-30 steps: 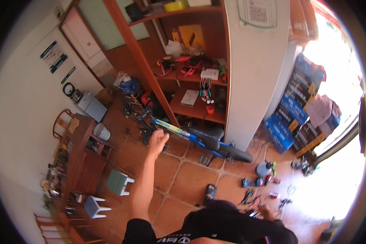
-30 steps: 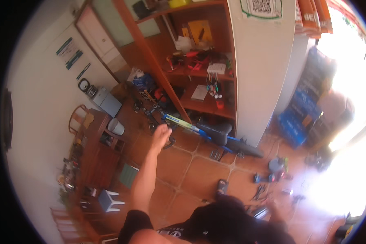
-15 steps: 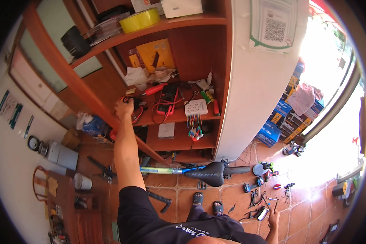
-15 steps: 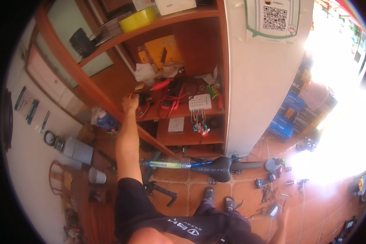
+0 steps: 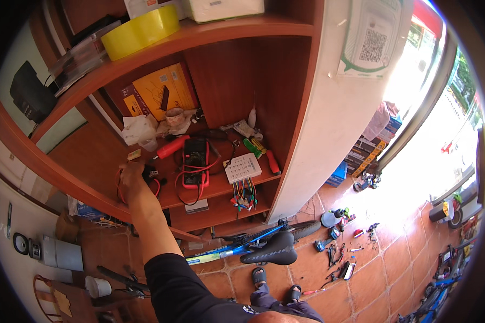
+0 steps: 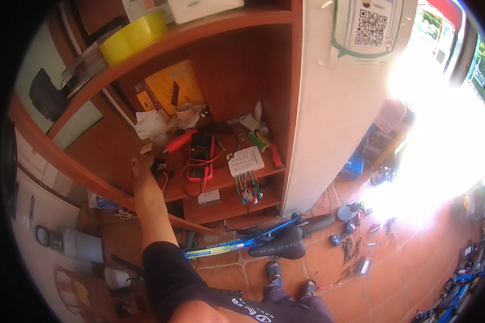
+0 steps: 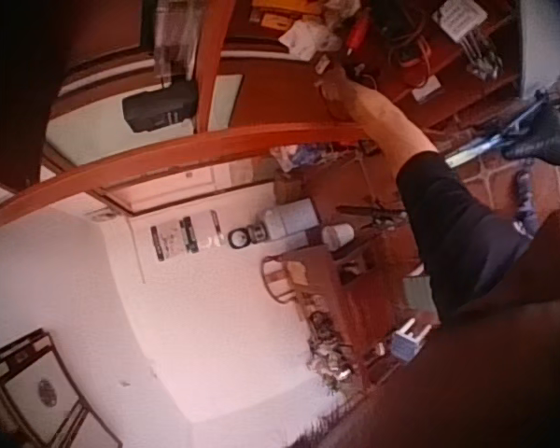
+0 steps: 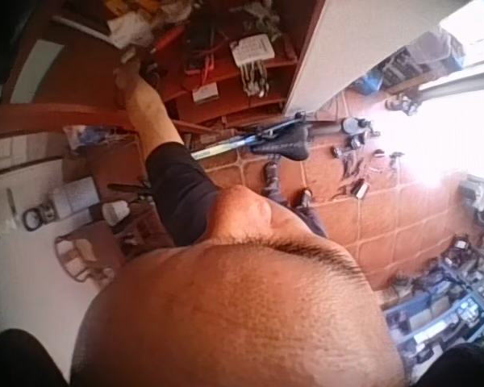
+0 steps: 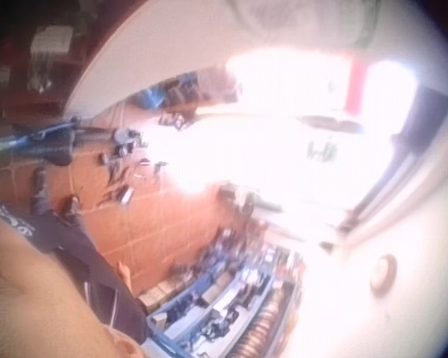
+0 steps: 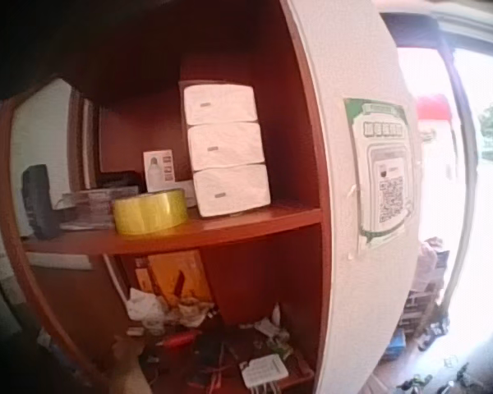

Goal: The person gathers tools inside a workshop, then moves outside to an electric scooter. They use a hex key to loosen and tighten screws on the scooter's deck and seat area, then remove the deck cover.

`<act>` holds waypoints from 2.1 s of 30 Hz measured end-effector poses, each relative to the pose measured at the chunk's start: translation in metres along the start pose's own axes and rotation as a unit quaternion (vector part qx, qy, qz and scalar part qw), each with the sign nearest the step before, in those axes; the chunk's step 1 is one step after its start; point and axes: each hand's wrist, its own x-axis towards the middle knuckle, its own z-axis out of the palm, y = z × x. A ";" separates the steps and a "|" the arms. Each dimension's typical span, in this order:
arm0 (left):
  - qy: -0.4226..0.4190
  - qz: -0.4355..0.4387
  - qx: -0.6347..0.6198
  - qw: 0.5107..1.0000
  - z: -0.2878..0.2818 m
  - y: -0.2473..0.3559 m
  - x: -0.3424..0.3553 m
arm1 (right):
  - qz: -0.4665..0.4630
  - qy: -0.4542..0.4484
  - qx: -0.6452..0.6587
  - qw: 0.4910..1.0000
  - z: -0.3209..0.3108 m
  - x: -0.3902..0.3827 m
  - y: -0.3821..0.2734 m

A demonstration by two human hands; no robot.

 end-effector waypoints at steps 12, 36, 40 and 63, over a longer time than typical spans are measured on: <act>0.061 -0.038 -0.142 0.987 0.000 -0.042 -0.041 | 0.018 -0.053 0.081 0.995 -0.057 0.008 0.075; -0.396 0.304 -0.736 0.456 -0.084 -0.089 -0.594 | -0.116 0.150 0.148 0.971 -0.211 0.068 0.309; -0.446 0.263 -0.695 0.499 0.008 -0.065 -0.739 | -0.007 0.100 0.251 0.963 -0.264 0.098 0.305; -0.794 0.133 -0.437 0.401 0.190 -0.154 -1.193 | -0.511 -0.325 -0.140 0.784 -0.457 0.135 0.058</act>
